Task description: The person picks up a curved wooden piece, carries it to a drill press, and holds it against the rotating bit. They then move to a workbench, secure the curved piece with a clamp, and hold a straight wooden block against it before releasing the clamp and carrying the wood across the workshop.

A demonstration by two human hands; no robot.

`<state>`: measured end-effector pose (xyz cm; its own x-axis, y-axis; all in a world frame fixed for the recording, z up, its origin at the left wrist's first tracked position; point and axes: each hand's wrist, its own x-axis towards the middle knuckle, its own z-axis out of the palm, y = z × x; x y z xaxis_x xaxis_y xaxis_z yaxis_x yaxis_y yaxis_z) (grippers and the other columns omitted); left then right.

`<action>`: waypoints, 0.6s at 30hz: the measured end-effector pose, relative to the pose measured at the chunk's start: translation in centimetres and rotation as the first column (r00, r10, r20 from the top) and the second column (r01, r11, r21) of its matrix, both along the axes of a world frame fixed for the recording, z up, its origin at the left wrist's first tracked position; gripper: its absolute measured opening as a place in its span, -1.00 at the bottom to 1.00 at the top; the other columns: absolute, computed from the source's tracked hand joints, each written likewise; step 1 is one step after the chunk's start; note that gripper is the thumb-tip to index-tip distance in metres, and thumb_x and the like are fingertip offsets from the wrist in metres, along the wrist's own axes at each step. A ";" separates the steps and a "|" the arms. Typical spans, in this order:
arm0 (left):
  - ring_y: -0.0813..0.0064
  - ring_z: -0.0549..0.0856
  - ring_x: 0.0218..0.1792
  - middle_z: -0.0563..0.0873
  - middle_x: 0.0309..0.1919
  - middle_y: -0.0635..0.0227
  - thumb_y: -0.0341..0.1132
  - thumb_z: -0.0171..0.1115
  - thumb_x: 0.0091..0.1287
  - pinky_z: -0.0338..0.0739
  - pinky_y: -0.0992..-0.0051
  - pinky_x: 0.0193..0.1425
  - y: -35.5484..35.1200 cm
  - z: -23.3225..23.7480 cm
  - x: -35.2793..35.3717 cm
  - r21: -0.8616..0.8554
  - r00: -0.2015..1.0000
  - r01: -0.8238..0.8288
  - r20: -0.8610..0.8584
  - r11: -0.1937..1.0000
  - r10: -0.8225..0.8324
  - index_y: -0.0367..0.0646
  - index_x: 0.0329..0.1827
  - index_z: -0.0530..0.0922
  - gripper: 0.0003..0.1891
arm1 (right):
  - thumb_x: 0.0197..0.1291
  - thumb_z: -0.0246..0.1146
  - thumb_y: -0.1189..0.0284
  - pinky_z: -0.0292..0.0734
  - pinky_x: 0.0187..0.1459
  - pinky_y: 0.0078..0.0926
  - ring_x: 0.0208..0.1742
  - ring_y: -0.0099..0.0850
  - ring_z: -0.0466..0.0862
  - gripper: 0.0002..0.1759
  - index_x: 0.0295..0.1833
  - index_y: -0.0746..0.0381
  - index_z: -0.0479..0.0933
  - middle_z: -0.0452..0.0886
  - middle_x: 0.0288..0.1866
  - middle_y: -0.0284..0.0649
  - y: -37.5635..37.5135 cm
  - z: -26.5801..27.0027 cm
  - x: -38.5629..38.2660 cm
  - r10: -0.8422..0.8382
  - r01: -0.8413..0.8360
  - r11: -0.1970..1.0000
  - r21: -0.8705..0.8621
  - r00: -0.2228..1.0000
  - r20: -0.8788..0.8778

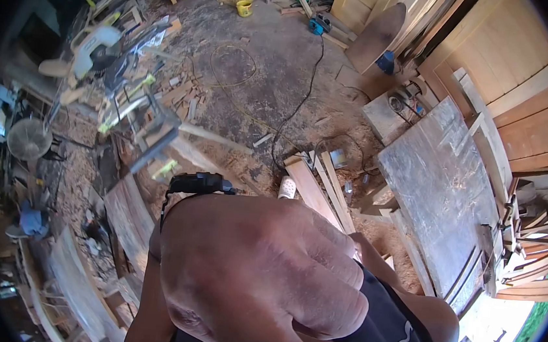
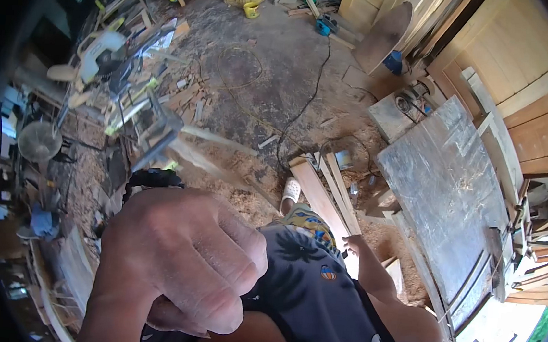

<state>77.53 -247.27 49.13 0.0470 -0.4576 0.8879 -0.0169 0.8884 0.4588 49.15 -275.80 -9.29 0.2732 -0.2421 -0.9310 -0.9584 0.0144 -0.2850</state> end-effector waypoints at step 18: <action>0.43 0.52 -0.60 0.59 -0.50 0.28 -0.19 0.27 0.27 0.37 0.41 -0.53 -15.0 -2.6 29.0 0.150 0.997 0.080 -0.005 0.985 -0.080 -0.16 0.32 0.47 -0.45 | 0.33 0.20 0.11 0.45 -0.51 -0.25 -0.49 -0.40 0.55 -0.59 0.10 0.15 0.62 0.74 -0.22 -0.23 -12.0 -7.8 18.9 -0.105 0.139 0.985 0.101 0.952 -0.287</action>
